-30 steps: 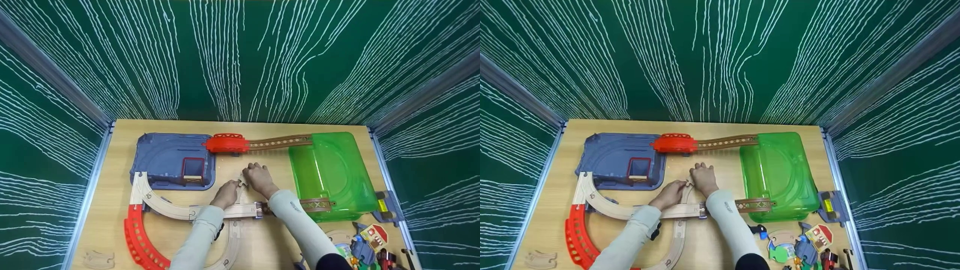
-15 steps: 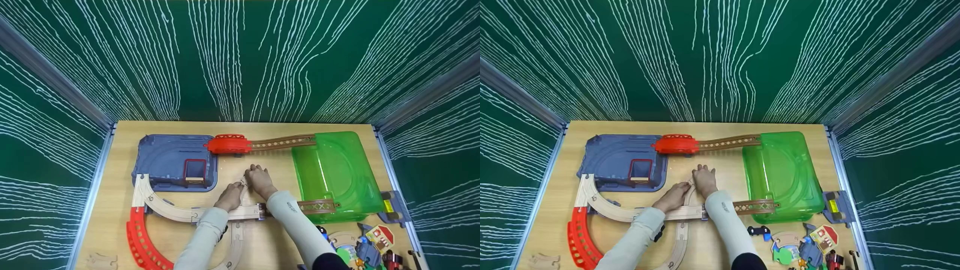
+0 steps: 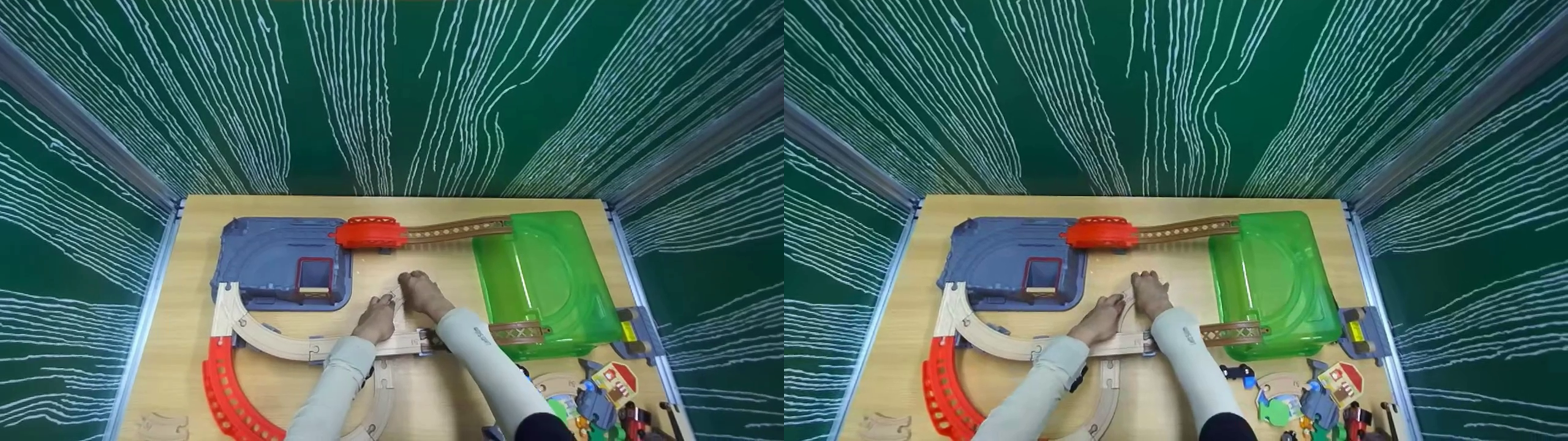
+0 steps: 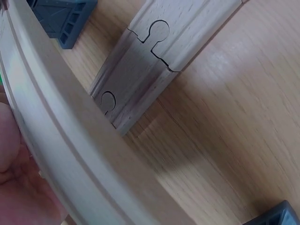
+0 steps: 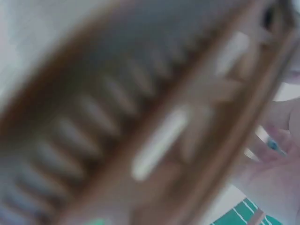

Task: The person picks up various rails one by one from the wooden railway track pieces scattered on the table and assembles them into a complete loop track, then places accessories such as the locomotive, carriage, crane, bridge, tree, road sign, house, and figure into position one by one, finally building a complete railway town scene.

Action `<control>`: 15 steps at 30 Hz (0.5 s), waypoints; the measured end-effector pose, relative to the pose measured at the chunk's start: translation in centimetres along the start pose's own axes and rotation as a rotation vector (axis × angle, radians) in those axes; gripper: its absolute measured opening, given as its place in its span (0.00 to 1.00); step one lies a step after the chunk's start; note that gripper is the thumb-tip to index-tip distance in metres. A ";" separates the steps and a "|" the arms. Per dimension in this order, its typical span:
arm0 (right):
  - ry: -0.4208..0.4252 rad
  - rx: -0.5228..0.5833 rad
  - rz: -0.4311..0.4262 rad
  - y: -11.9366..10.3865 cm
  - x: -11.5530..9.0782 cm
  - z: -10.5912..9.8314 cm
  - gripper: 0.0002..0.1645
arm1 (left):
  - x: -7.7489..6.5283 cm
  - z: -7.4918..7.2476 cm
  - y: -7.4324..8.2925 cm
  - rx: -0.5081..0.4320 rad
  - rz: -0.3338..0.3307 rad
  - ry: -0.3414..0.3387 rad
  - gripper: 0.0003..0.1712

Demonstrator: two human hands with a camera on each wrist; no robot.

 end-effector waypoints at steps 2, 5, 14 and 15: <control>-0.001 0.034 -0.015 -0.5 -0.7 -0.9 0.16 | -0.3 -0.1 0.2 -0.005 0.005 0.009 0.23; 0.032 0.082 -0.054 -1.1 -2.1 -2.6 0.20 | -0.8 -0.2 0.2 -0.035 0.013 0.016 0.23; 0.265 0.267 -0.162 -1.3 -8.8 -9.7 0.33 | -4.3 -2.0 -0.8 -0.192 0.057 0.021 0.21; 0.283 0.281 -0.180 -1.4 -9.7 -10.4 0.33 | -5.0 -2.2 -1.1 -0.216 0.069 0.020 0.21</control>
Point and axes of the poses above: each hand's wrist, its own x-axis towards the middle knuckle, its own z-axis out of the palm, y = z × x, the point moved 6 cm from there along x, towards the middle knuckle, and after that the axes turned 13 degrees about -z, right-handed, at the moved point
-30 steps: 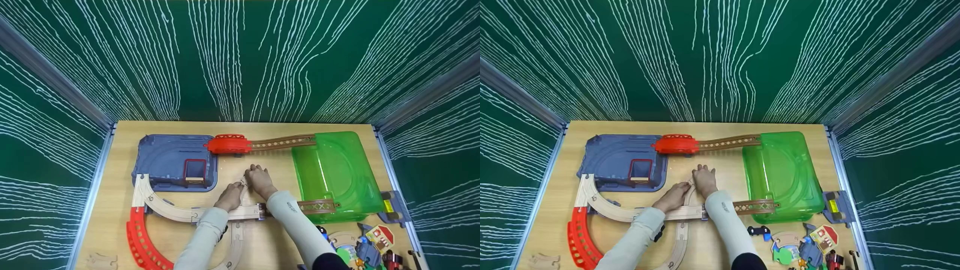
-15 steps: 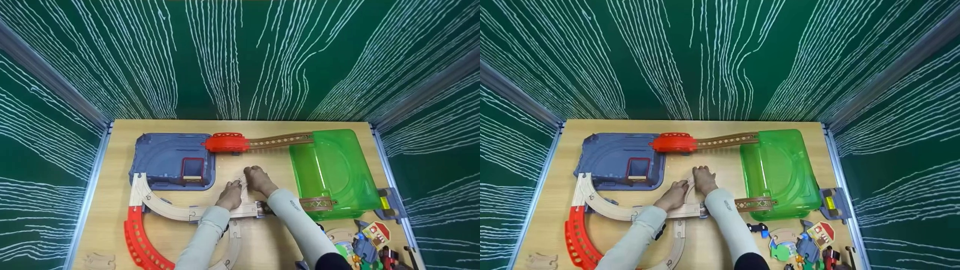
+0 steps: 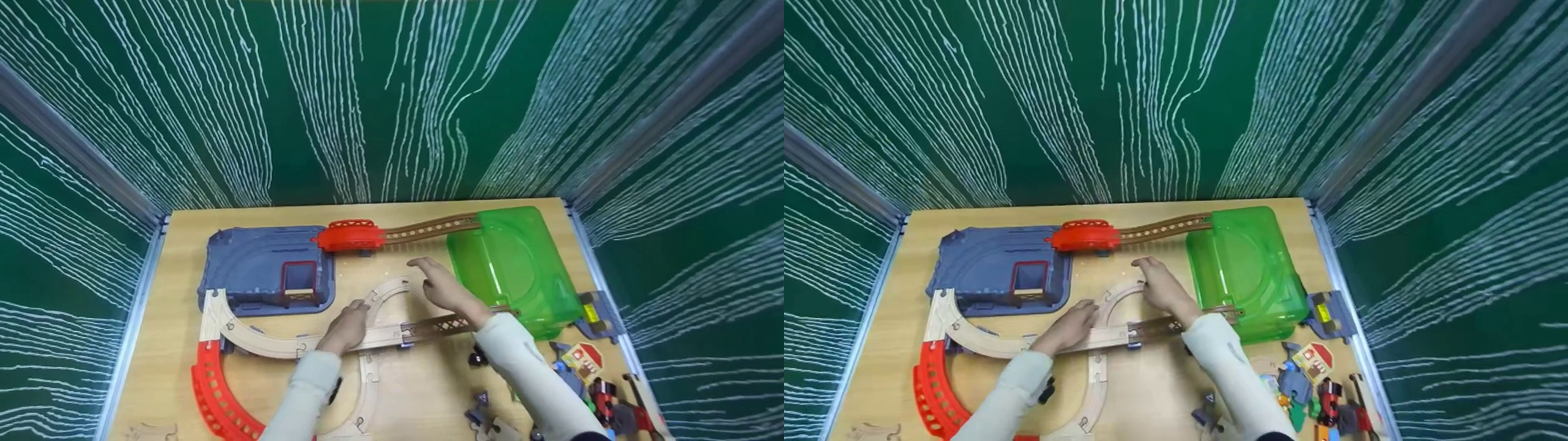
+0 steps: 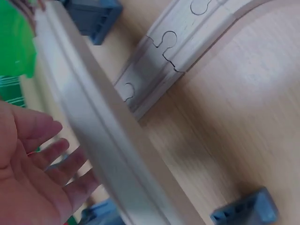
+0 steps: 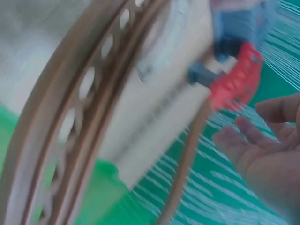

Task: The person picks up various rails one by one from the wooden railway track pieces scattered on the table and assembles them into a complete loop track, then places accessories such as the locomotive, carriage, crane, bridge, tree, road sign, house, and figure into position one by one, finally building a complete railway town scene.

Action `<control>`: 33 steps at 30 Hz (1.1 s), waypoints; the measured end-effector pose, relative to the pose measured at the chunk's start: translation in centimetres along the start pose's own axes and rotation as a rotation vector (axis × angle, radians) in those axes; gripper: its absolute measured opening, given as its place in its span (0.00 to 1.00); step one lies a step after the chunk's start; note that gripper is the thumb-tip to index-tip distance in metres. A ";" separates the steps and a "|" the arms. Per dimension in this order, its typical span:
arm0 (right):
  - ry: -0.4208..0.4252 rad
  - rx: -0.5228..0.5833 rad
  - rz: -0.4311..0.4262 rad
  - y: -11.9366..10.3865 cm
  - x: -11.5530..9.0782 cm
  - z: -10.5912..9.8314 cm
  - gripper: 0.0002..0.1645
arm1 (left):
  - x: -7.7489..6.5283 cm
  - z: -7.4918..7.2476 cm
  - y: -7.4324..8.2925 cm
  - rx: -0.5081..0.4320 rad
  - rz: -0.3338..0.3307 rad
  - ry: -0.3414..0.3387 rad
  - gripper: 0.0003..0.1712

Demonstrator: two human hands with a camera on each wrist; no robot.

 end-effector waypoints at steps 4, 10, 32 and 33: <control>0.068 0.081 -0.037 -1.4 -3.7 -2.2 0.34 | -3.7 -0.5 -1.5 -0.076 0.064 0.060 0.19; 0.272 0.083 -0.140 -2.6 -9.9 -5.8 0.33 | -8.7 -1.2 -3.0 -0.154 0.136 0.270 0.17; 0.498 -0.103 0.277 4.2 -32.4 -4.9 0.19 | -18.2 8.0 -5.2 -0.325 0.103 0.156 0.18; 0.477 -0.152 0.278 4.7 -32.8 -4.2 0.19 | -18.4 8.4 -5.2 -0.328 0.099 0.143 0.17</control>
Point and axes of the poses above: each hand's wrist, its own x-axis towards the middle knuckle, its own z-axis out of the palm, y = z × x, the point moved 6 cm from there along x, towards the middle knuckle, and after that the axes turned 13 degrees about -z, right-handed, at the moved point
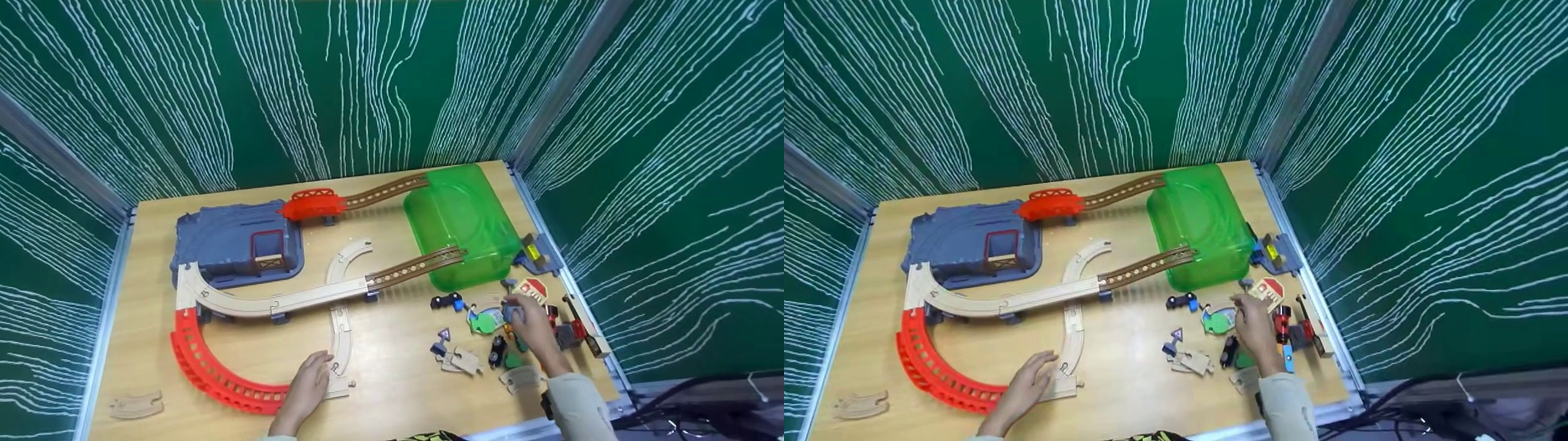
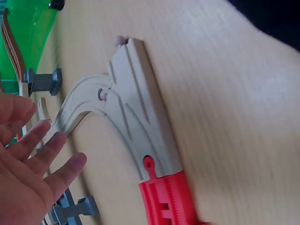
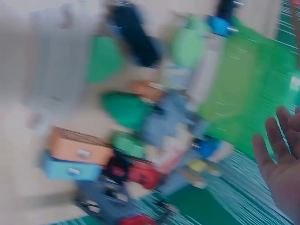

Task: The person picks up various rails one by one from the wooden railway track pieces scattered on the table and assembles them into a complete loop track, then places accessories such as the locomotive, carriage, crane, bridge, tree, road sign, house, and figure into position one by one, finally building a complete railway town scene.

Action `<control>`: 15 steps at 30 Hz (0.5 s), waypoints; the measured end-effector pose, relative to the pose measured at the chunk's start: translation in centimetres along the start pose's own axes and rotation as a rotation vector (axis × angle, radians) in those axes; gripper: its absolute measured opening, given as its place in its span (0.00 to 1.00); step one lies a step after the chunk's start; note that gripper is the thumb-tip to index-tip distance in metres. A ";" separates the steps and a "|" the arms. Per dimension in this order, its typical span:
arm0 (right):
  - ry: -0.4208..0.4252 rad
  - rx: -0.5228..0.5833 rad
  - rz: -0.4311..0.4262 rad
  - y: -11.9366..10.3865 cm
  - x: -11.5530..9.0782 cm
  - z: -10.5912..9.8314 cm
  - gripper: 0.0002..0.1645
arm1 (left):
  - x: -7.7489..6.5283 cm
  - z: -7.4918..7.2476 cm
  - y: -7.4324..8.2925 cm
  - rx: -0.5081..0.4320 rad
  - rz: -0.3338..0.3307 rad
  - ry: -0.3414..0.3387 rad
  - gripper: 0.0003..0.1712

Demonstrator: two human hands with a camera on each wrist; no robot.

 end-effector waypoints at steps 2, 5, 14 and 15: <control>-0.052 -0.087 -0.024 1.1 0.4 1.8 0.18 | -0.2 0.0 -0.3 -0.005 -0.027 -0.011 0.17; -0.137 -0.220 -0.051 2.8 1.2 4.5 0.24 | -0.4 -0.1 -0.7 -0.012 -0.070 -0.014 0.18; -0.307 -0.448 -0.152 5.8 2.7 8.8 0.33 | -0.4 -0.1 -0.7 -0.019 -0.066 0.030 0.18; -0.314 -0.442 -0.163 5.9 2.9 8.9 0.32 | -0.4 -0.1 -0.7 -0.022 -0.064 0.037 0.18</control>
Point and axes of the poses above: each hand's wrist, its own x-axis towards the middle knuckle, its own z-axis out of the palm, y = z × x, the point moved 6 cm from there along x, towards the middle knuckle, and after that the axes turned 13 degrees about -z, right-handed, at the moved point
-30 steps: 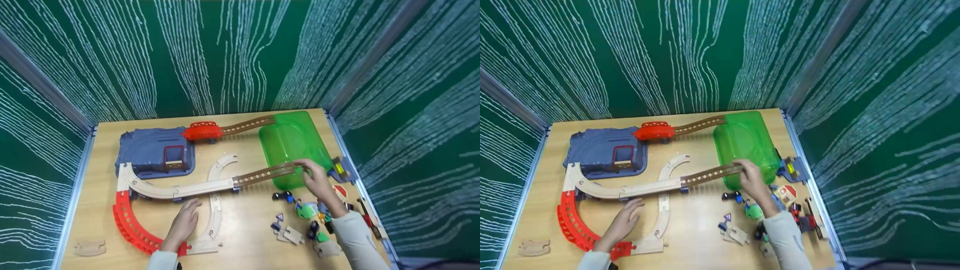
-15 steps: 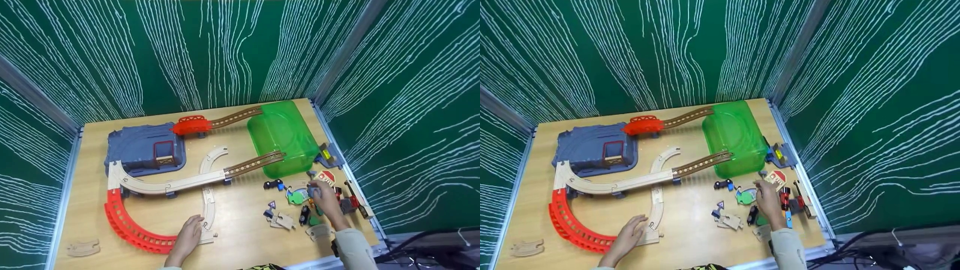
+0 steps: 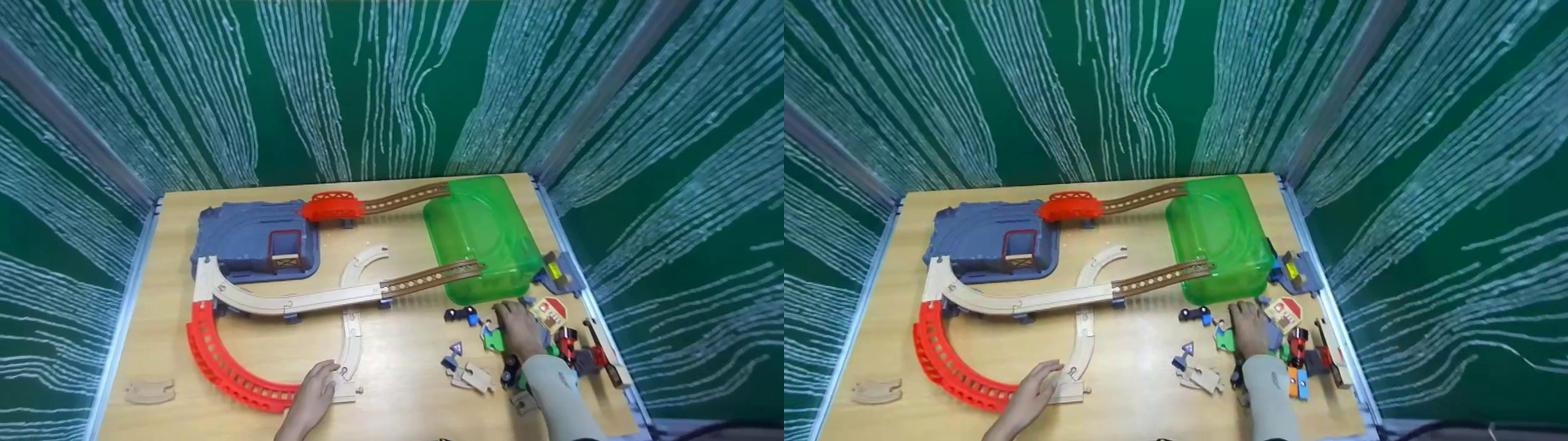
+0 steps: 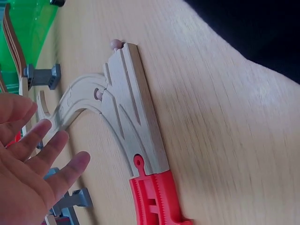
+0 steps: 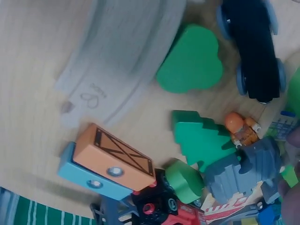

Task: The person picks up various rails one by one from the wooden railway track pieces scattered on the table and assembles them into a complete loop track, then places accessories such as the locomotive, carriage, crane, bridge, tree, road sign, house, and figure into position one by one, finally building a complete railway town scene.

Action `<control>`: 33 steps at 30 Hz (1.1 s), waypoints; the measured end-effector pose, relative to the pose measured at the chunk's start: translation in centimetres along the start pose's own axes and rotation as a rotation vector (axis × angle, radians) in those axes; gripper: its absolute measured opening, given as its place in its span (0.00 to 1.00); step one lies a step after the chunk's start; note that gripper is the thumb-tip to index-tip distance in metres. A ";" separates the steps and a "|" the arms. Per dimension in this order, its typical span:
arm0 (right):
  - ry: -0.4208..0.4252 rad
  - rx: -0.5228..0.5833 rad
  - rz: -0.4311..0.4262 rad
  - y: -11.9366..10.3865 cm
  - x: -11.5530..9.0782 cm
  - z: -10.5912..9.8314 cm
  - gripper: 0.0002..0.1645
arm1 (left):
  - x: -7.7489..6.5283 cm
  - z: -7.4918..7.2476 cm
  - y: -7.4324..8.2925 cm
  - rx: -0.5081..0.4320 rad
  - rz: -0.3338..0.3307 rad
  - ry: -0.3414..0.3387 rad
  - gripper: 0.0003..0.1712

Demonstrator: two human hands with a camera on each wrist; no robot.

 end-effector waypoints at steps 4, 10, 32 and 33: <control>0.016 -0.013 -0.026 0.2 -0.5 -0.1 0.28 | -0.1 0.3 0.2 -0.005 0.017 -0.003 0.18; 0.016 -0.008 0.000 0.6 -0.7 -1.0 0.30 | 0.2 0.8 0.6 -0.021 -0.015 -0.062 0.18; 0.476 1.043 -0.280 -13.3 2.7 -11.6 0.31 | 4.0 2.4 10.7 -0.021 0.078 -0.254 0.24; 0.481 1.102 -0.310 -14.6 2.9 -11.9 0.30 | 4.3 2.6 11.8 -0.070 0.088 -0.276 0.26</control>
Point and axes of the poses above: each hand's wrist, its own x-axis towards the middle knuckle, its own z-axis out of the palm, y = z × x, the point moved 6 cm from there along x, towards the middle knuckle, and after that the axes turned 13 degrees about -z, right-handed, at the moved point
